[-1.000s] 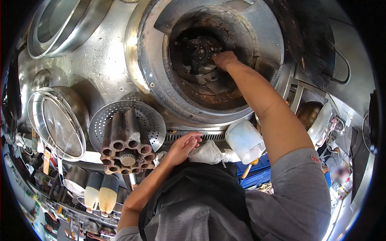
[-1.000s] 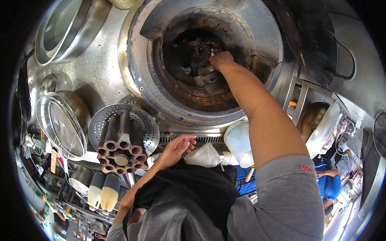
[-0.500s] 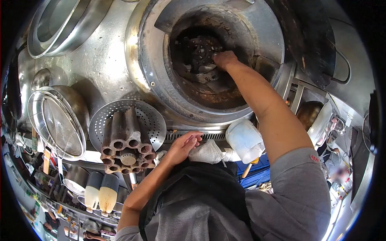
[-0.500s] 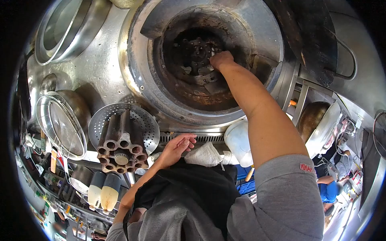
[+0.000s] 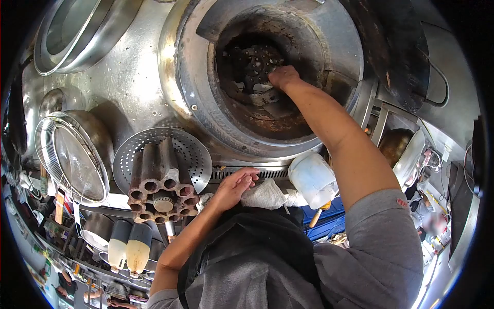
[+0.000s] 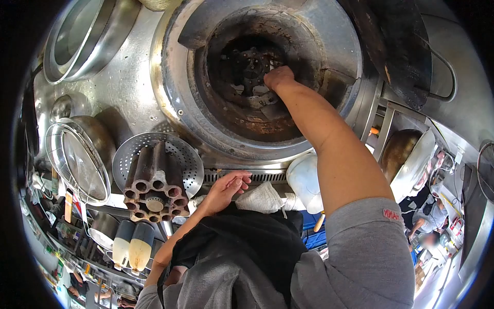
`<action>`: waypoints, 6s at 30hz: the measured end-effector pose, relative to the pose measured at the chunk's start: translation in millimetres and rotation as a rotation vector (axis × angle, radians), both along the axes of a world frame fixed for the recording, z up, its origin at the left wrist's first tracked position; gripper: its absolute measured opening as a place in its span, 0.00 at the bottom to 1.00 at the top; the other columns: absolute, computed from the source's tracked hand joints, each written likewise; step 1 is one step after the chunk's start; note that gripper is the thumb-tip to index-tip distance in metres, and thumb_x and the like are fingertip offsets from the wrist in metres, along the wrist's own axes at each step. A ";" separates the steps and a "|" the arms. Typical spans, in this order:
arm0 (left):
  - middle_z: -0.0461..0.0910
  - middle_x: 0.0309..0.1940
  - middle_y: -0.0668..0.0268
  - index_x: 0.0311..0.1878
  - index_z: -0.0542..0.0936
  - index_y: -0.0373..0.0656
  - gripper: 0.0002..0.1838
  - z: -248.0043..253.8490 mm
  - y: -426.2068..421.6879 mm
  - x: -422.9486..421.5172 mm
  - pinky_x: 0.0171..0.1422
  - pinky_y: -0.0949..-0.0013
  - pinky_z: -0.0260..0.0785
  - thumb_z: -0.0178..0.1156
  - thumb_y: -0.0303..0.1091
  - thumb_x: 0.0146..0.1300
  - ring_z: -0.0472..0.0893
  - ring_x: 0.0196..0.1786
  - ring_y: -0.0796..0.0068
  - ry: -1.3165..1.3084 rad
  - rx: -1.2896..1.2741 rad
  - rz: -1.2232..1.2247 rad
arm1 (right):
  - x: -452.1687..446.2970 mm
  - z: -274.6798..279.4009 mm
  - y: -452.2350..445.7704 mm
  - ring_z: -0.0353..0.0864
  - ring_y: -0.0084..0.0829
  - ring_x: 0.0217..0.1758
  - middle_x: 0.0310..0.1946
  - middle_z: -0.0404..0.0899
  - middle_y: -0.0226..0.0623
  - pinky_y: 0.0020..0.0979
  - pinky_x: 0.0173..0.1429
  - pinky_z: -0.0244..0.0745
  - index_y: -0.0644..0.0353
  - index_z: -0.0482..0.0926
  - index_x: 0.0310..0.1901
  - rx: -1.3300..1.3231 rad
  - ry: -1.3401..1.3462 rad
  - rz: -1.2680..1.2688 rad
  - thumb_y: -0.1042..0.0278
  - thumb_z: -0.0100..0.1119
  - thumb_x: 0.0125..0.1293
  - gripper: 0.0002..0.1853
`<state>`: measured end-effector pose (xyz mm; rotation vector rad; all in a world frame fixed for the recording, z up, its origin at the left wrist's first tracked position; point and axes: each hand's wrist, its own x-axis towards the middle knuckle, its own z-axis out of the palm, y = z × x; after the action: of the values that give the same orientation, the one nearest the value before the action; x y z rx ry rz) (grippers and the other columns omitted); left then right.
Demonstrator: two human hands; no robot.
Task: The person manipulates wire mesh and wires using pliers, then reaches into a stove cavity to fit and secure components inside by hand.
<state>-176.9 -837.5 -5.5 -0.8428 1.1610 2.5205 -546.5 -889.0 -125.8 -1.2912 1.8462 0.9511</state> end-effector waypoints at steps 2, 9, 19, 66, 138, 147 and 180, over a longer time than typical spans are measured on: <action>0.79 0.50 0.64 0.65 0.75 0.42 0.17 -0.2 0.1 0.8 0.57 0.71 0.73 0.47 0.37 0.81 0.78 0.49 0.76 0.003 0.000 0.004 | 6.4 6.6 -3.2 0.83 0.40 0.61 0.57 0.84 0.38 0.40 0.59 0.81 0.51 0.86 0.54 0.005 -0.020 0.121 0.69 0.52 0.70 0.16; 0.79 0.49 0.65 0.64 0.76 0.42 0.18 -6.3 3.2 3.8 0.56 0.71 0.72 0.48 0.39 0.81 0.77 0.49 0.77 0.011 0.001 0.018 | 20.2 -31.9 -0.8 0.84 0.39 0.60 0.54 0.85 0.37 0.39 0.59 0.79 0.48 0.87 0.51 -0.078 0.061 0.080 0.66 0.51 0.70 0.16; 0.79 0.50 0.64 0.65 0.75 0.42 0.18 -5.0 -4.7 -1.3 0.58 0.70 0.72 0.46 0.38 0.81 0.77 0.50 0.76 0.010 -0.049 -0.079 | 16.0 18.7 -26.7 0.84 0.41 0.61 0.58 0.84 0.37 0.43 0.52 0.83 0.53 0.85 0.56 0.119 0.009 0.057 0.66 0.60 0.66 0.17; 0.79 0.50 0.64 0.64 0.76 0.40 0.19 -9.9 -2.8 -2.5 0.57 0.71 0.71 0.46 0.40 0.81 0.77 0.50 0.76 -0.043 0.025 -0.054 | -28.3 -3.9 -29.6 0.79 0.49 0.64 0.58 0.81 0.51 0.47 0.61 0.79 0.61 0.81 0.56 -0.129 0.003 -0.378 0.72 0.59 0.61 0.20; 0.82 0.47 0.62 0.61 0.78 0.38 0.17 -17.2 1.3 -0.7 0.56 0.69 0.72 0.49 0.37 0.80 0.80 0.47 0.74 -0.007 -0.044 -0.002 | -51.9 34.3 -71.0 0.81 0.48 0.63 0.60 0.81 0.44 0.46 0.57 0.81 0.61 0.81 0.58 0.082 0.056 -0.104 0.74 0.58 0.61 0.22; 0.82 0.47 0.63 0.60 0.78 0.38 0.18 -17.5 1.1 -2.4 0.55 0.68 0.73 0.47 0.39 0.80 0.80 0.46 0.73 -0.028 -0.103 -0.041 | -74.8 -11.5 -51.6 0.83 0.49 0.59 0.54 0.83 0.53 0.47 0.53 0.80 0.71 0.83 0.51 0.177 -0.090 -0.127 0.74 0.54 0.59 0.19; 0.82 0.45 0.63 0.60 0.78 0.38 0.16 -16.1 -0.3 -3.8 0.55 0.68 0.73 0.49 0.36 0.79 0.81 0.46 0.73 -0.032 -0.085 -0.030 | -81.1 -32.5 -40.0 0.84 0.53 0.54 0.49 0.84 0.58 0.47 0.52 0.80 0.75 0.84 0.44 0.039 -0.046 -0.225 0.75 0.55 0.57 0.16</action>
<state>-180.7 -837.8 -21.6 -0.8763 1.2691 2.4398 -627.6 -929.1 -158.3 -1.0470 1.8816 0.8257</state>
